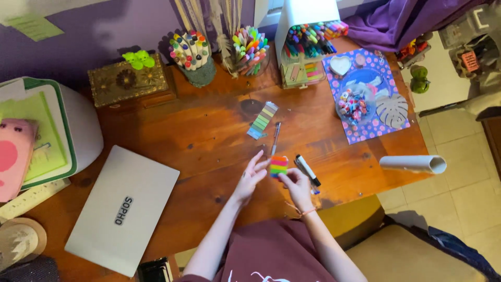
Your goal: Organize various stationery items, pens, and sticky notes on a wooden desk.
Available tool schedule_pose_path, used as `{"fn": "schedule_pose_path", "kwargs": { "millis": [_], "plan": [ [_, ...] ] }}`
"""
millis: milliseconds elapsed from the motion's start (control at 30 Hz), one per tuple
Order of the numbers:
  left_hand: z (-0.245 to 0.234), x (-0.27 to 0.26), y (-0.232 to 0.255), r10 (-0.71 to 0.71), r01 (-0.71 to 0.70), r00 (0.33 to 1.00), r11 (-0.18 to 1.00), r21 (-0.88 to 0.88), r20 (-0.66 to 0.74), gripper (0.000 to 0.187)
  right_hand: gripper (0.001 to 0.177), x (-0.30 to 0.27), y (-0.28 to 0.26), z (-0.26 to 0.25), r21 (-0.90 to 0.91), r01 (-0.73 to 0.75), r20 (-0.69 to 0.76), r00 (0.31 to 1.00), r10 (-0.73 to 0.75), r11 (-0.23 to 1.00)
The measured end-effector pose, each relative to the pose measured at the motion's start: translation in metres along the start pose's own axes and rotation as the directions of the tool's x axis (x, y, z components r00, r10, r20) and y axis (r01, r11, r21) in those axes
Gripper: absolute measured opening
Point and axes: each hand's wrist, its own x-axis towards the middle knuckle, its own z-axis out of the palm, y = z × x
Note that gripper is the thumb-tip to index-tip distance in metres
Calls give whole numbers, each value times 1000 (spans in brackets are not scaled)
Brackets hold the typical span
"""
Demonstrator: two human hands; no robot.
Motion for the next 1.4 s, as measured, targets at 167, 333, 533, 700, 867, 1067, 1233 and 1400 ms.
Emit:
{"fn": "schedule_pose_path", "kwargs": {
  "millis": [167,333,533,700,867,1067,1233,1400],
  "plan": [
    [-75,109,-48,203,-74,965,818,571,-165,50,17,89,84,-89,-84,18,-177,984,-32,996],
    [-23,144,12,435,6,895,206,979,-97,66,20,123,121,-143,-281,-26,-275,960,-55,959],
    [-19,168,2,407,41,913,-185,982,38,80,36,99,63,-129,-391,-40,-213,976,-48,920],
    [-53,176,-30,384,-38,863,-596,802,327,60,90,55,-25,-114,-745,-230,-56,957,286,626],
    [-67,168,-30,348,-68,822,-726,684,451,47,81,27,-46,-107,-785,-260,-138,958,250,563],
    [-73,140,16,474,-61,780,-591,804,408,62,49,-3,-47,-81,-533,191,61,980,-187,825],
    [-54,79,73,522,-128,851,319,939,-62,66,39,-37,-77,-38,-268,383,101,924,-370,884],
    [1,-22,123,134,-28,973,879,475,-190,45,43,-68,-135,-1,38,462,205,864,-459,886]
  ]
}}
